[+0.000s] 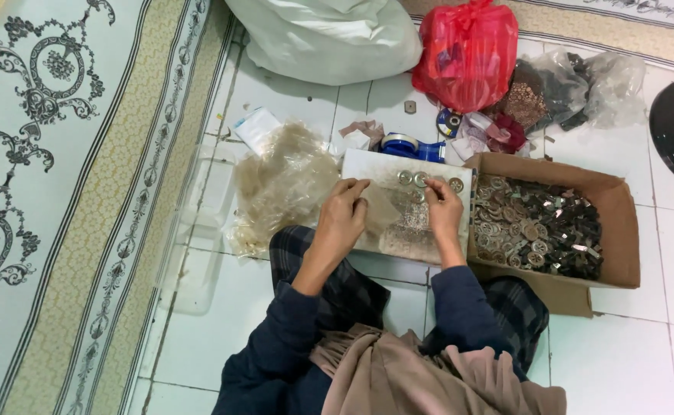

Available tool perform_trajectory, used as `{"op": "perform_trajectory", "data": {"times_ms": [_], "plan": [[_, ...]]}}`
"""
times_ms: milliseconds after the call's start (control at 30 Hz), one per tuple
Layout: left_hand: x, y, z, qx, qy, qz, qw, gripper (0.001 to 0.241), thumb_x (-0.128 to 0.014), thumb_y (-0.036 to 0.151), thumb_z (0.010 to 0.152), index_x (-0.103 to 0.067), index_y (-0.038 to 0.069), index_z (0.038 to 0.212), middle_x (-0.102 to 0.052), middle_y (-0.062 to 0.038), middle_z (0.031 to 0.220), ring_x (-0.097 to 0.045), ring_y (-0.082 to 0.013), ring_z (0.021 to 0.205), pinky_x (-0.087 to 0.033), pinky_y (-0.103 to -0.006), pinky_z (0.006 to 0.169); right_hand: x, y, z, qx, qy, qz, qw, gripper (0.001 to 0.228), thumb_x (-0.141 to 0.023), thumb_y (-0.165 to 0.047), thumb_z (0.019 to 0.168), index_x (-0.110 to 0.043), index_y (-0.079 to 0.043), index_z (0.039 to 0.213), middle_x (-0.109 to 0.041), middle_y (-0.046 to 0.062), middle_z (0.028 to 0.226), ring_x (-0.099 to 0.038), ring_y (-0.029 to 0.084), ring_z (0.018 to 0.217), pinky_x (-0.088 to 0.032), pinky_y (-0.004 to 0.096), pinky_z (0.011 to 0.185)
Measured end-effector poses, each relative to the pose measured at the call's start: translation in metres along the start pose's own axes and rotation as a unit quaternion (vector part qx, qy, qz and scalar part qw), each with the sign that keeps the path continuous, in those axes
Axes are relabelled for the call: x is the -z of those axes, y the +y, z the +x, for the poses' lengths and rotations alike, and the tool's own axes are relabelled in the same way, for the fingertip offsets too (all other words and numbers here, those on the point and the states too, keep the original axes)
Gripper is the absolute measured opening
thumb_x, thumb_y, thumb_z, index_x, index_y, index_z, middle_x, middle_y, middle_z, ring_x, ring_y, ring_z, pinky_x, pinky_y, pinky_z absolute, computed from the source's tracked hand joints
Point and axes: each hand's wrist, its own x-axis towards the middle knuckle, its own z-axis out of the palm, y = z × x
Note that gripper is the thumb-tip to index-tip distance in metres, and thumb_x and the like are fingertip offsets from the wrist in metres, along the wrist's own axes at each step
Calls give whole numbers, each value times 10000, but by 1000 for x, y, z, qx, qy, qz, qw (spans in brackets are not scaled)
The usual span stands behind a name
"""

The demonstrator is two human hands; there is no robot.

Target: Sorting metal hardware pieces from a cardboard box, arranging them on a template, and packaging them into plastic bags.

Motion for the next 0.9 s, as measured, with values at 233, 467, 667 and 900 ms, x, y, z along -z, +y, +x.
{"op": "perform_trajectory", "data": {"times_ms": [233,467,667,900], "plan": [[15,45,-19,-33,7,-63,997,374,-476,-46,987,-621,-101,1328,-620,-342,1200,-688,-498,977,-605,-518,807,-17,32,6,11,-52,-228,972,237,-720,-58,961,-749,-20,1193,-655,185,1074,-615,356,1063,-503,455,943],[-25,-41,-5,7,3,45,999,392,-487,-75,947,-613,-113,1317,-596,-326,1199,-694,-498,953,-622,-500,763,-30,47,14,-73,-86,-318,941,349,-739,-318,971,-713,-118,1256,-587,104,1240,-573,348,1207,-463,538,1008],[-5,8,-14,-10,-3,4,1000,399,-456,-62,976,-588,-105,1350,-581,-327,1218,-692,-499,952,-630,-495,760,-27,51,15,-91,-94,-308,942,345,-752,-329,946,-700,-149,1235,-577,61,1198,-555,317,1203,-433,516,1017],[10,57,-23,-68,13,-46,997,379,-451,-21,1029,-554,-87,1387,-573,-311,1282,-705,-459,1004,-636,-533,798,-29,48,10,-32,-72,-309,948,375,-823,-219,882,-639,-105,1189,-567,105,1130,-556,357,1143,-441,515,978]]}}
